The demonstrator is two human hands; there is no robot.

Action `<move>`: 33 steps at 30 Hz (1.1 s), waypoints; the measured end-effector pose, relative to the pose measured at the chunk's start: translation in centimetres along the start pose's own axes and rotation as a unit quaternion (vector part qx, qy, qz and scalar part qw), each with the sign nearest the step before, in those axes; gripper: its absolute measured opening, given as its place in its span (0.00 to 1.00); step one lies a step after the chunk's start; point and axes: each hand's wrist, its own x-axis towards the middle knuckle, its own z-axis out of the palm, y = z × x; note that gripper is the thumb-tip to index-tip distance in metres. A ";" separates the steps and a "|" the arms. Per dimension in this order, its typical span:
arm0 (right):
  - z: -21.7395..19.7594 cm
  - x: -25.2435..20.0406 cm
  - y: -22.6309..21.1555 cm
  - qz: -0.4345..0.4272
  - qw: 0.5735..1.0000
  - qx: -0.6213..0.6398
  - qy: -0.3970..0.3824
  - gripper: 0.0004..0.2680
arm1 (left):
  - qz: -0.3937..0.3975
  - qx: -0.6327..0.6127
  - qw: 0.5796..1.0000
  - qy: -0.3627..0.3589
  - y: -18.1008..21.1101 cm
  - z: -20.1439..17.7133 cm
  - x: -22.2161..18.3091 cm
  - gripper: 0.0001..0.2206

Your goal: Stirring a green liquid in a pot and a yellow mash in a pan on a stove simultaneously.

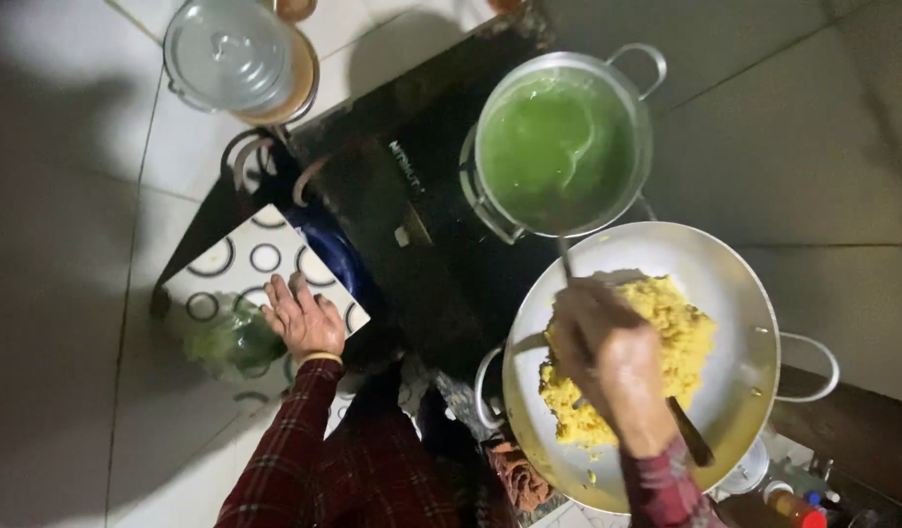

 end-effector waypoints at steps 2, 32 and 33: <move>-0.1 1.8 -2.3 0.021 0.999 0.038 0.002 0.07 | -0.006 0.010 0.999 -0.031 -0.1 -0.2 0.1 0.25; 0.0 2.7 -6.7 0.026 0.999 -0.019 -0.010 0.06 | 0.047 -0.394 0.816 -0.420 -3.2 -10.1 -8.1 0.15; -0.2 3.1 -7.6 0.026 0.999 -0.018 -0.012 0.06 | 0.045 -0.394 0.816 -0.421 -0.7 -12.0 -6.3 0.15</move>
